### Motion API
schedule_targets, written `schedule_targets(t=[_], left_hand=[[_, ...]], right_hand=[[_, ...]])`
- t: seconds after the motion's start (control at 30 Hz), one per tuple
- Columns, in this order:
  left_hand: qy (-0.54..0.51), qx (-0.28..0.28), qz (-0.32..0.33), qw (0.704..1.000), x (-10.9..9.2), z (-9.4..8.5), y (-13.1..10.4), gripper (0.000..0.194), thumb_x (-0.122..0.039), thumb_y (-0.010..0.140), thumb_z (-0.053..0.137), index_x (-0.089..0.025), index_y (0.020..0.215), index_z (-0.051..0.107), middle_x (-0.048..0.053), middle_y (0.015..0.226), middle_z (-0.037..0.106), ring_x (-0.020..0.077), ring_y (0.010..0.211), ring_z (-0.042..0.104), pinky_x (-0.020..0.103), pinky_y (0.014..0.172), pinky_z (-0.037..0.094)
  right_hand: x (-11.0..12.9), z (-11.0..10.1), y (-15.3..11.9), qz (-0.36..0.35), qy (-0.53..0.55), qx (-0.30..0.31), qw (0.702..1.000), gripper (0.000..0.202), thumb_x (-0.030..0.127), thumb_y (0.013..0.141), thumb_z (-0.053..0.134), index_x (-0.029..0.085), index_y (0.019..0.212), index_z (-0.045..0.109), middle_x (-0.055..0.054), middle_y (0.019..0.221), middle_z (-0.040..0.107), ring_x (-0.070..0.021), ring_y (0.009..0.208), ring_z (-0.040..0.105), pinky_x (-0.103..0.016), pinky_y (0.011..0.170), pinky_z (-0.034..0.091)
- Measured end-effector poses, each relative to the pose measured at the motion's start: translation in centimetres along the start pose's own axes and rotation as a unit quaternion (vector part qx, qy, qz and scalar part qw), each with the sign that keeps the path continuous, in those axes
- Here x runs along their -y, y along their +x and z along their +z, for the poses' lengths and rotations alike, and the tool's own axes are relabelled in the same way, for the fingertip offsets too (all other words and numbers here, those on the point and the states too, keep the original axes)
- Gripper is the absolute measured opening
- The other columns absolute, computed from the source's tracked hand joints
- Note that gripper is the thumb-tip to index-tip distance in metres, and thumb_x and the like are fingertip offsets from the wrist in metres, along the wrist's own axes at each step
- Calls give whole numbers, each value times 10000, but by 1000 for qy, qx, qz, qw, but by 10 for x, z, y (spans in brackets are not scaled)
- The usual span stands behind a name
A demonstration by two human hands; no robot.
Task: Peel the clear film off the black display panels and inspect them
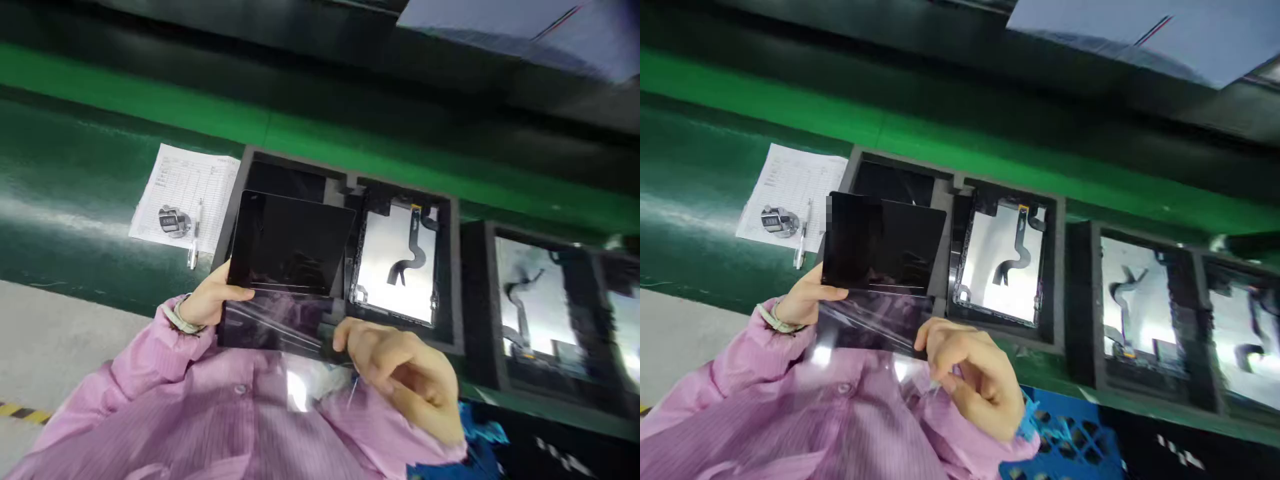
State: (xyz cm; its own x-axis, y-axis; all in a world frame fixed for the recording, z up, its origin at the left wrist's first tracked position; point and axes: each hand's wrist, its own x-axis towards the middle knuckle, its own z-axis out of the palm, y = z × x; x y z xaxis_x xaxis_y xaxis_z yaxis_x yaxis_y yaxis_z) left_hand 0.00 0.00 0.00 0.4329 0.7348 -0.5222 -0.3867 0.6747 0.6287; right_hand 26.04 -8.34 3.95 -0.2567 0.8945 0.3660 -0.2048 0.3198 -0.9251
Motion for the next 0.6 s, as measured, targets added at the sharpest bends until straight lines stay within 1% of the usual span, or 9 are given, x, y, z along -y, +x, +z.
schedule_targets(t=[0.1, 0.17, 0.2, 0.23, 0.3, 0.37, 0.43, 0.5, 0.6], left_hand=[[-1, 14, -16, 1000, 1, -2, 0, 569, -109, 561, 922, -229, 1089, 748, 9, 965, 793, 213, 803, 747, 300, 718, 594], [4, 20, -20, 1000, 2, -4, 0, 579, -134, 579, 927, -235, 1117, 739, 21, 1005, 796, 242, 826, 755, 322, 712, 596], [8, 21, -18, 1000, 3, -5, -1, 586, -144, 586, 930, -240, 1129, 735, 24, 1015, 797, 252, 842, 759, 329, 719, 598], [13, 18, -11, 1000, 3, -7, -1, 586, -150, 588, 934, -241, 1131, 735, 24, 1007, 799, 254, 853, 761, 329, 730, 601], [31, 8, -2, 999, 3, -9, -2, 526, -156, 599, 937, -222, 1085, 746, 27, 955, 802, 242, 853, 761, 320, 755, 605], [48, 2, 4, 999, 3, -11, -3, 451, -163, 614, 935, -198, 1026, 754, 35, 910, 801, 235, 833, 761, 312, 755, 610], [54, 4, 5, 998, 2, -13, -3, 438, -165, 628, 928, -193, 1029, 755, 47, 936, 804, 249, 855, 767, 327, 773, 620], [48, 12, -2, 999, 2, -14, -3, 477, -165, 639, 922, -211, 1082, 749, 52, 993, 805, 272, 900, 773, 356, 797, 631], [42, 13, -19, 999, -1, -11, -7, 471, -165, 656, 911, -226, 1092, 744, 45, 1001, 804, 278, 885, 777, 362, 770, 637]], right_hand=[[9, -1, 6, 44, -89, 46, 994, 135, 145, 949, 501, 227, 1006, 592, 29, 681, 550, -120, 648, 562, -294, 668, 545], [14, 2, 13, 74, -196, 39, 977, 146, 161, 964, 550, 231, 1079, 606, 12, 746, 601, -122, 676, 593, -264, 620, 534], [16, 5, 19, 87, -263, 23, 961, 169, 174, 965, 585, 230, 1123, 610, 2, 791, 623, -118, 679, 597, -252, 604, 528], [17, 8, 25, 95, -334, 0, 938, 206, 189, 964, 615, 225, 1167, 612, -11, 836, 638, -118, 689, 601, -253, 607, 531], [16, 16, 38, 89, -475, -48, 874, 283, 228, 960, 648, 205, 1239, 611, -53, 924, 660, -157, 777, 629, -296, 666, 561], [12, 23, 52, 61, -580, -69, 809, 347, 264, 950, 661, 182, 1283, 606, -131, 1137, 675, -253, 1013, 646, -408, 832, 588], [5, 28, 64, 28, -627, -64, 776, 401, 279, 941, 658, 181, 1323, 585, -178, 1426, 576, -356, 1293, 544, -549, 1040, 520], [-2, 30, 70, 18, -628, -58, 776, 456, 274, 941, 640, 198, 1379, 536, -165, 1605, 425, -398, 1478, 379, -626, 1173, 400], [-13, 25, 69, 34, -598, -105, 794, 565, 318, 944, 641, 188, 1455, 439, -193, 1660, 329, -399, 1566, 244, -666, 1233, 307]])
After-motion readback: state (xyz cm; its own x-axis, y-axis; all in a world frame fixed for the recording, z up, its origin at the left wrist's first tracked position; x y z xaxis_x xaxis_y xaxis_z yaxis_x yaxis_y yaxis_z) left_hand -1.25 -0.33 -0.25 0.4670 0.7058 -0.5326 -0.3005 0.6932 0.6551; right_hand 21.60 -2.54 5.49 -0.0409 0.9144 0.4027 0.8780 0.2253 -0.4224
